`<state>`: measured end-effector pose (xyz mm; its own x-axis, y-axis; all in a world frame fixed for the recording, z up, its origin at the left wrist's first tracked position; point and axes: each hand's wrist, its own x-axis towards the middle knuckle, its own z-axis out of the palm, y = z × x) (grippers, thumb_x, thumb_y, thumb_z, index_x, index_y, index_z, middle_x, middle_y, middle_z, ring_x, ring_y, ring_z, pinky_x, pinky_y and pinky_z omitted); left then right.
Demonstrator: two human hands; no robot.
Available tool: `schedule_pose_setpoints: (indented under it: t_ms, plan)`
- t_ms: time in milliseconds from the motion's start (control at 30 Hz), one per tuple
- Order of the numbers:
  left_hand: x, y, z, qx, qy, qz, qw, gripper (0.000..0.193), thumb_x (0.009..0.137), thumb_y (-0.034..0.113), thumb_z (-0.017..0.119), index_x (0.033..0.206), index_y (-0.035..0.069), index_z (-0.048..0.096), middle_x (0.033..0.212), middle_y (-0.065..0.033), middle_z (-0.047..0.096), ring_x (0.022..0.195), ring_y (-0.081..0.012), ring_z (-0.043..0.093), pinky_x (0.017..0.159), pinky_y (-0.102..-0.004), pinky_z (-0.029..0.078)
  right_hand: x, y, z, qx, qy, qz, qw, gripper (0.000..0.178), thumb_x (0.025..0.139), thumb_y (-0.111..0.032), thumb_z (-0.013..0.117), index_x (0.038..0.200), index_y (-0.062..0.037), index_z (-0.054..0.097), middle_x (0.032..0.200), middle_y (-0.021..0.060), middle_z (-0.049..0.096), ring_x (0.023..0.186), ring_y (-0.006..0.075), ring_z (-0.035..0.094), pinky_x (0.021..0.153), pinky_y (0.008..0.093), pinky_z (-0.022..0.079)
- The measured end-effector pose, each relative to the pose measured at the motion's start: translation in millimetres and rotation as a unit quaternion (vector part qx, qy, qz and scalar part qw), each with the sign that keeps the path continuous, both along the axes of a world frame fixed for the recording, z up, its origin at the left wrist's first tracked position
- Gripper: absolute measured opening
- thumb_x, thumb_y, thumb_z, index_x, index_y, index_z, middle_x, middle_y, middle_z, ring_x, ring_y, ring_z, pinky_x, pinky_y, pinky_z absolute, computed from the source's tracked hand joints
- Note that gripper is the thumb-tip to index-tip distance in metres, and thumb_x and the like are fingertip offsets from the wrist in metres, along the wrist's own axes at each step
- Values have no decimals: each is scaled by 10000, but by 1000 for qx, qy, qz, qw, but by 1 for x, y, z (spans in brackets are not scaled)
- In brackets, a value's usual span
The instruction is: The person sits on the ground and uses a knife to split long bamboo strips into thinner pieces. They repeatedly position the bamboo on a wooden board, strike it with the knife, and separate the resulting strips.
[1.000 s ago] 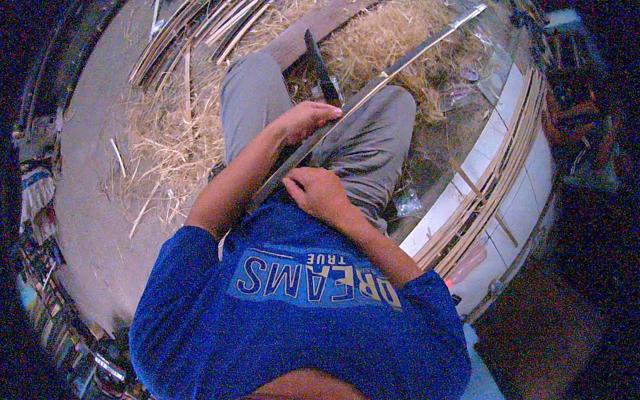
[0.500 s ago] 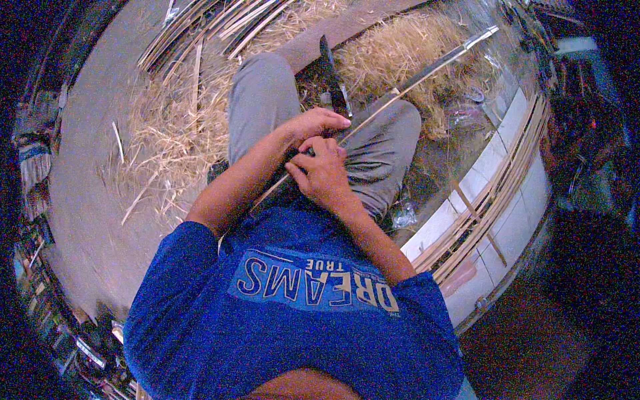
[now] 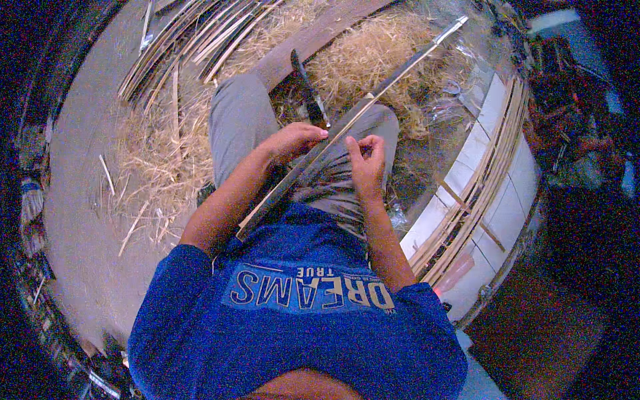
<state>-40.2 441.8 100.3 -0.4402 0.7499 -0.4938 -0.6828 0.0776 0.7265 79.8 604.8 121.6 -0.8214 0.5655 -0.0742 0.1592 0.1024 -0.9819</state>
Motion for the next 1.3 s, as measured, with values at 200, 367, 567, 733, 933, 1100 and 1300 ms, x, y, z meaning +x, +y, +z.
schedule_pose_setpoints:
  t_ms: [200, 367, 567, 733, 933, 1100, 1300]
  plan:
    - [-2, -3, 2, 21, 6, -7, 1000, 180, 839, 273, 668, 831, 93, 671, 653, 54, 515, 558, -61, 421, 516, -217, 305, -1, -17, 11, -49, -101, 194, 975, 205, 939, -232, 553, 943, -30, 583, 766, 16, 579, 689, 103, 548, 650, 247, 468]
    - [-3, -6, -1, 13, -31, -14, 999, 169, 855, 272, 651, 883, 105, 651, 639, 65, 498, 549, -55, 428, 494, -214, 309, -10, -10, 14, 2, -81, 198, 977, 237, 940, -223, 525, 889, -16, 631, 758, 39, 614, 708, 120, 574, 662, 267, 490]
    - [-5, -4, 5, 1, -8, -66, 998, 179, 859, 281, 650, 872, 105, 620, 639, 57, 491, 535, -59, 429, 483, -211, 315, -43, 34, -4, -109, -49, -34, 992, 269, 914, -280, 592, 1038, -42, 580, 775, 45, 623, 642, 99, 562, 595, 257, 469]
    - [-6, -14, 23, 24, -32, -111, 993, 140, 855, 245, 644, 864, 113, 602, 656, 54, 501, 541, -62, 438, 490, -218, 326, -62, 57, -14, 262, -86, 35, 961, 349, 921, -328, 544, 831, 1, 614, 663, 123, 600, 631, 223, 598, 589, 365, 446]
    - [-4, -17, 21, 44, -57, -112, 991, 80, 837, 186, 627, 833, 125, 575, 674, 66, 501, 556, -51, 463, 498, -201, 363, -63, 68, -19, 297, 55, -67, 951, 314, 953, -276, 487, 859, -8, 620, 684, 108, 585, 591, 185, 539, 559, 357, 444]
    - [-3, -13, 21, 53, -60, -186, 979, 95, 800, 158, 628, 785, 134, 538, 669, 65, 503, 552, -55, 494, 492, -211, 396, -81, 136, -46, 20, 42, -214, 976, 415, 939, -318, 528, 1242, -50, 436, 858, 55, 600, 615, 112, 514, 511, 270, 439]
    - [-5, -24, 21, 75, -63, -193, 976, 104, 779, 145, 622, 775, 129, 519, 649, 61, 507, 536, -57, 505, 505, -216, 431, -136, 142, 6, -146, -39, -142, 978, 909, 865, -441, 617, 1442, -41, 40, 1213, 136, 478, 709, 137, 547, 528, 284, 490]
